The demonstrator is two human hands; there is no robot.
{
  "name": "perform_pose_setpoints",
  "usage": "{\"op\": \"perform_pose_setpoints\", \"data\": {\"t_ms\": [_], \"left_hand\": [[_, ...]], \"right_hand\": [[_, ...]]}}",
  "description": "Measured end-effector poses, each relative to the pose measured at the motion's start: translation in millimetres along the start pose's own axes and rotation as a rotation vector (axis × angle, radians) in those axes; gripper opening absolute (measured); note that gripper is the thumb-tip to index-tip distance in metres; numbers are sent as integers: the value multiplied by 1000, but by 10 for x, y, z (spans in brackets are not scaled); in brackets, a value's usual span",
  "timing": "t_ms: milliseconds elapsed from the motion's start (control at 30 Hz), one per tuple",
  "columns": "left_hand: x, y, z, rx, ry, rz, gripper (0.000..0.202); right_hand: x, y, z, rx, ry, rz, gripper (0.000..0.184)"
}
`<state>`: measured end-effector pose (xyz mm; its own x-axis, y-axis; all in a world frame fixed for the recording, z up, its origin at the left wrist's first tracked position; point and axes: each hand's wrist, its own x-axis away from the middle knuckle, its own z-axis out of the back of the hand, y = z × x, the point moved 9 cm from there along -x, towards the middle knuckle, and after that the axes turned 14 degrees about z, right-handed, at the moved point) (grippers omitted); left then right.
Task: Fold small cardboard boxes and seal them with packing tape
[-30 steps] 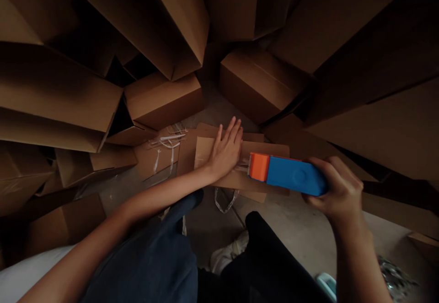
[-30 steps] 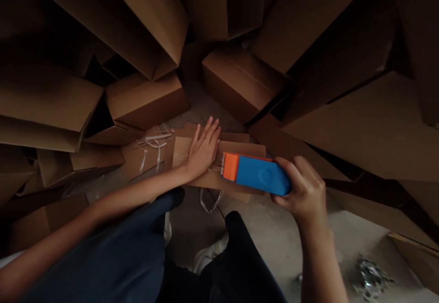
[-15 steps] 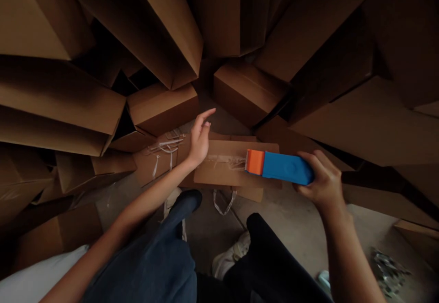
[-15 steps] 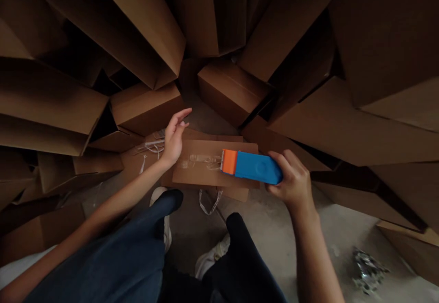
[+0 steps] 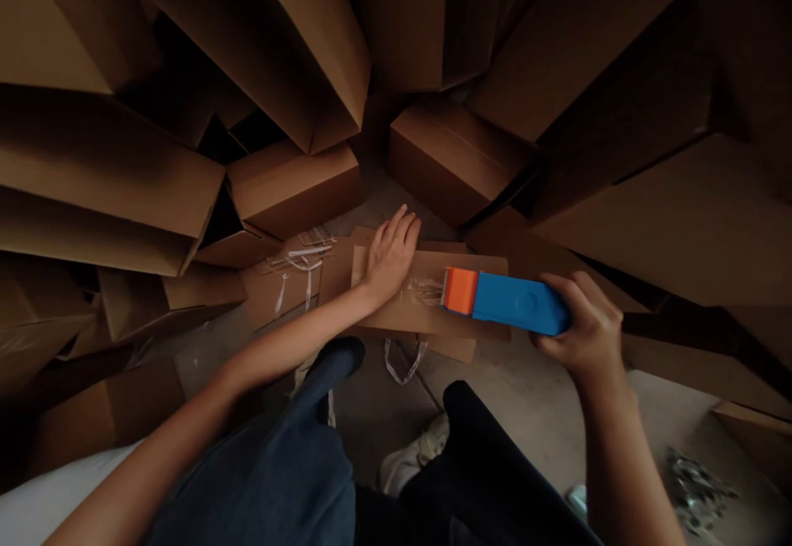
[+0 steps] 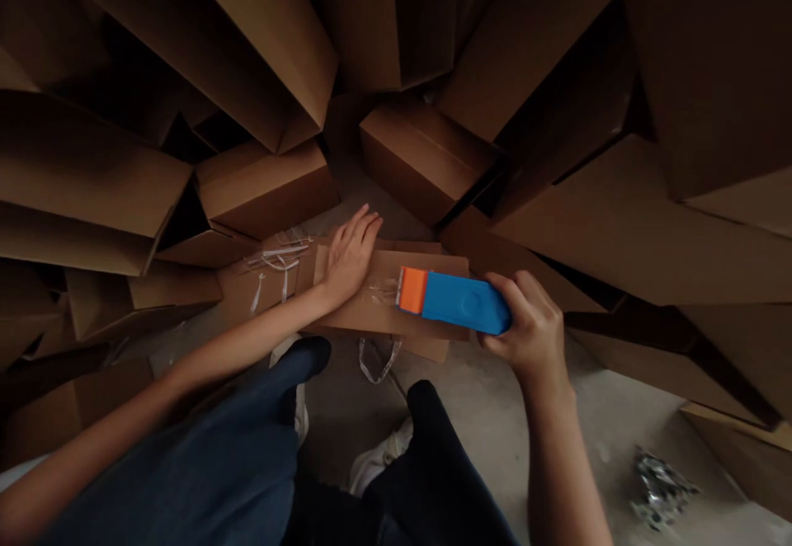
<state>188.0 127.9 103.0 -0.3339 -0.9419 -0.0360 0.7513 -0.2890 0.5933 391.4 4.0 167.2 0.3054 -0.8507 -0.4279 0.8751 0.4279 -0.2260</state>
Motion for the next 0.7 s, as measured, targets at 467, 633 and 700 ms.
{"op": "perform_pose_setpoints", "data": {"t_ms": [467,633,700], "left_hand": [[327,50,453,253,-296,-114,104],[600,70,228,-115,-408,-196,146],[608,22,140,-212,-429,-190,147]], "right_hand": [[13,14,37,-41,27,-16,56],[-13,-22,33,-31,30,0,54],[-24,-27,28,-34,31,1,55]]}}
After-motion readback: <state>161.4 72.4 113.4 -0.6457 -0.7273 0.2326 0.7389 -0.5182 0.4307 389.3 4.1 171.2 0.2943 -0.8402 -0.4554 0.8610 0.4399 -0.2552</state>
